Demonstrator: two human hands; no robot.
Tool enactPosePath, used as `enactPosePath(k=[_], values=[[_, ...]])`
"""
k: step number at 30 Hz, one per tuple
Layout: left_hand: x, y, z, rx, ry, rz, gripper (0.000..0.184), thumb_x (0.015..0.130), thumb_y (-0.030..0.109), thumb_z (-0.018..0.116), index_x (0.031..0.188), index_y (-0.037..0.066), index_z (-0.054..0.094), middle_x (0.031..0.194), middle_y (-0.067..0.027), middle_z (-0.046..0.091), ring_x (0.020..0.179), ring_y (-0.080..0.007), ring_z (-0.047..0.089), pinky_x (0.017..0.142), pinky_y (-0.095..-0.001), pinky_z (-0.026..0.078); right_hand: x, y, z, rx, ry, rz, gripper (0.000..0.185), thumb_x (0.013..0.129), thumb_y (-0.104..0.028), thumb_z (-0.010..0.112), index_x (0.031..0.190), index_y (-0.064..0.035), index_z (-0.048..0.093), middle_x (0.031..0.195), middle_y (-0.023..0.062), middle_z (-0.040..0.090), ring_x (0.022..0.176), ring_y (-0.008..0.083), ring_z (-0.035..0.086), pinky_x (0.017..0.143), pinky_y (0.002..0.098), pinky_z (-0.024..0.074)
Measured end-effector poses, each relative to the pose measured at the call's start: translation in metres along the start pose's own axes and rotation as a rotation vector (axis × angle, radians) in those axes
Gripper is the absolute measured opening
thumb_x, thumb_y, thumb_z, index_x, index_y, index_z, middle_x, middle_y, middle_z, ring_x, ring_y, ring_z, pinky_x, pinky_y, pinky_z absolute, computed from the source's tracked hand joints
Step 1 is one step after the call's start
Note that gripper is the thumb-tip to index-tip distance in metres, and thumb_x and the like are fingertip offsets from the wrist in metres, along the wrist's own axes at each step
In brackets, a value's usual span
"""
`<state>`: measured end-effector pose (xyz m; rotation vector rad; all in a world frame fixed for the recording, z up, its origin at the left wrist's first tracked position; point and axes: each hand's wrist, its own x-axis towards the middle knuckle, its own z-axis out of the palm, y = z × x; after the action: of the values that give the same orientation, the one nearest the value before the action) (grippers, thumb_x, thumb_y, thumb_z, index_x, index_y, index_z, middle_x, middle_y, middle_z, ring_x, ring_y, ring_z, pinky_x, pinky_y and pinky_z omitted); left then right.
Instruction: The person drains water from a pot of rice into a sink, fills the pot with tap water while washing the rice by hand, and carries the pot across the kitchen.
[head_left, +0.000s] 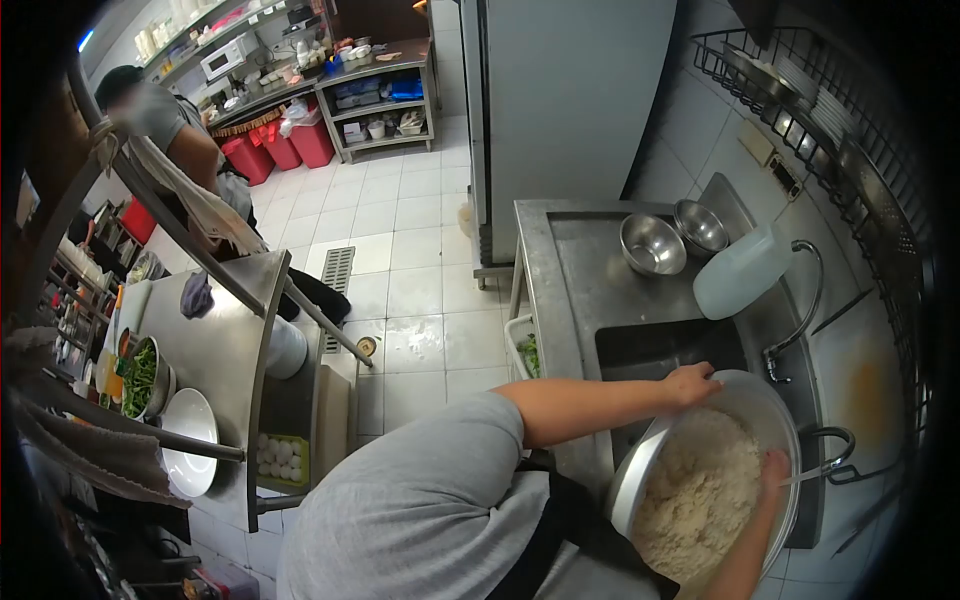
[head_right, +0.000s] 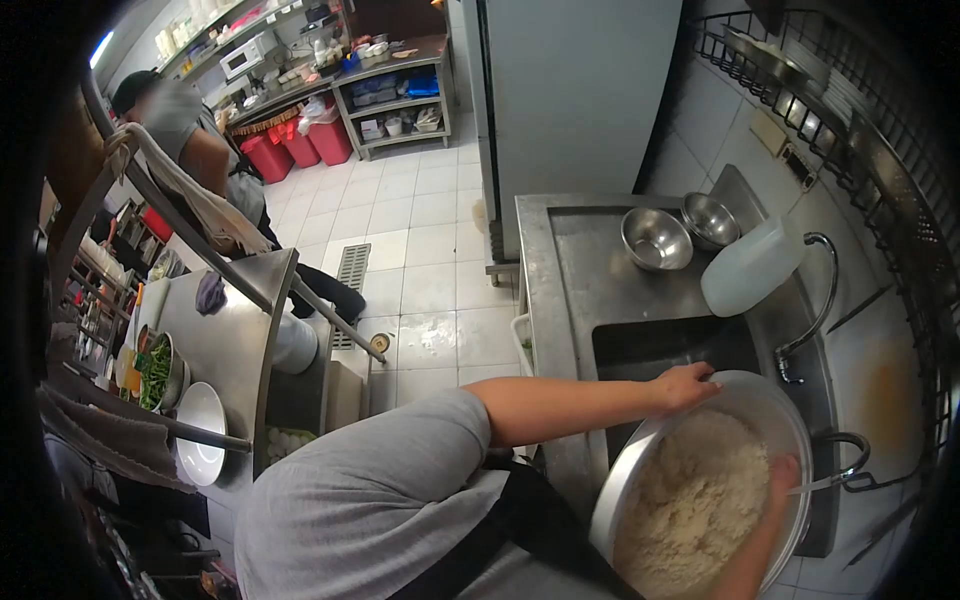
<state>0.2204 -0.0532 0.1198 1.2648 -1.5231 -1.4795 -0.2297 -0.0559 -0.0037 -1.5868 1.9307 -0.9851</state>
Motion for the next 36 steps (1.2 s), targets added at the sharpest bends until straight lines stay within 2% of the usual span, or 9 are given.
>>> enactPosePath(k=[7, 10, 16, 19, 23, 25, 27, 29, 36], values=[[-0.002, 0.005, -0.003, 0.080, -0.039, -0.001, 0.060, 0.082, 0.044, 0.051, 0.123, 0.001, 0.046, 0.119, -0.0199, 0.053, 0.112, -0.0332, 0.050, 0.094, -0.0373, 0.038, -0.065, -0.173, 0.180, -0.387, -0.220, -0.518, 0.026, 0.084, -0.019, 0.050, 0.101, -0.0011, 0.058, 0.088, 0.0043, 0.059, 0.074, 0.0223, 0.053, 0.068, 0.0330, 0.0431], [0.002, 0.004, -0.002, 0.082, -0.047, 0.011, 0.059, 0.082, 0.044, 0.051, 0.123, 0.001, 0.046, 0.118, -0.0202, 0.054, 0.111, -0.0332, 0.051, 0.093, -0.0372, 0.038, -0.157, -0.187, 0.187, 0.866, -0.481, 0.289, 0.033, 0.084, -0.021, 0.048, 0.110, -0.0015, 0.054, 0.107, 0.0124, 0.056, 0.100, 0.0269, 0.052, 0.083, 0.0343, 0.0408], [0.003, -0.001, 0.000, 0.091, -0.035, 0.033, 0.060, 0.082, 0.044, 0.051, 0.122, 0.001, 0.046, 0.116, -0.0208, 0.054, 0.111, -0.0336, 0.051, 0.093, -0.0379, 0.039, -0.233, -0.228, 0.087, -0.654, -0.791, -0.852, 0.047, 0.068, -0.027, 0.061, 0.111, -0.0097, 0.058, 0.124, 0.0169, 0.045, 0.120, 0.0351, 0.038, 0.105, 0.0500, 0.0221], [0.002, 0.001, -0.001, 0.108, -0.036, 0.034, 0.058, 0.084, 0.044, 0.049, 0.123, 0.001, 0.045, 0.119, -0.0208, 0.053, 0.112, -0.0334, 0.049, 0.094, -0.0376, 0.038, -0.206, -0.184, 0.080, -0.787, -0.595, -0.907, 0.047, 0.061, -0.031, 0.064, 0.104, -0.0145, 0.062, 0.126, 0.0144, 0.043, 0.121, 0.0357, 0.036, 0.103, 0.0595, 0.0192], [0.006, -0.003, 0.003, 0.128, -0.026, 0.042, 0.058, 0.084, 0.043, 0.048, 0.124, 0.001, 0.045, 0.120, -0.0209, 0.052, 0.113, -0.0333, 0.048, 0.095, -0.0370, 0.037, -0.167, -0.224, 0.107, -0.767, -0.444, -0.745, 0.050, 0.065, -0.036, 0.061, 0.110, -0.0151, 0.058, 0.131, 0.0094, 0.040, 0.125, 0.0309, 0.031, 0.102, 0.0586, 0.0183], [0.005, -0.004, 0.001, 0.112, -0.037, 0.035, 0.058, 0.085, 0.043, 0.048, 0.124, 0.001, 0.045, 0.121, -0.0208, 0.052, 0.114, -0.0333, 0.048, 0.095, -0.0366, 0.037, -0.126, -0.183, 0.122, 0.118, -0.516, -0.223, 0.053, 0.071, -0.037, 0.057, 0.119, -0.0153, 0.052, 0.135, 0.0089, 0.036, 0.127, 0.0296, 0.029, 0.101, 0.0575, 0.0187], [-0.001, 0.001, -0.004, 0.058, -0.078, 0.017, 0.058, 0.085, 0.043, 0.047, 0.124, 0.001, 0.045, 0.121, -0.0206, 0.051, 0.114, -0.0332, 0.048, 0.096, -0.0362, 0.036, -0.100, -0.159, 0.109, 0.094, -0.473, -0.041, 0.055, 0.077, -0.036, 0.051, 0.128, -0.0153, 0.044, 0.138, 0.0086, 0.032, 0.129, 0.0288, 0.026, 0.102, 0.0561, 0.0191], [0.002, -0.003, -0.002, 0.100, -0.062, 0.034, 0.058, 0.085, 0.043, 0.047, 0.124, 0.001, 0.045, 0.121, -0.0204, 0.052, 0.114, -0.0332, 0.048, 0.095, -0.0360, 0.037, -0.098, -0.158, 0.069, -0.819, -0.313, -0.226, 0.056, 0.084, -0.032, 0.045, 0.136, -0.0150, 0.034, 0.142, 0.0086, 0.028, 0.131, 0.0283, 0.023, 0.102, 0.0544, 0.0195], [0.003, -0.001, 0.000, 0.105, -0.052, 0.036, 0.059, 0.085, 0.043, 0.048, 0.124, 0.000, 0.045, 0.121, -0.0203, 0.052, 0.113, -0.0333, 0.049, 0.094, -0.0359, 0.037, -0.194, -0.086, 0.004, -0.746, -0.495, 0.211, 0.061, 0.086, -0.021, 0.045, 0.140, -0.0062, 0.020, 0.143, 0.0241, 0.015, 0.132, 0.0395, 0.014, 0.108, 0.0434, 0.0152]])
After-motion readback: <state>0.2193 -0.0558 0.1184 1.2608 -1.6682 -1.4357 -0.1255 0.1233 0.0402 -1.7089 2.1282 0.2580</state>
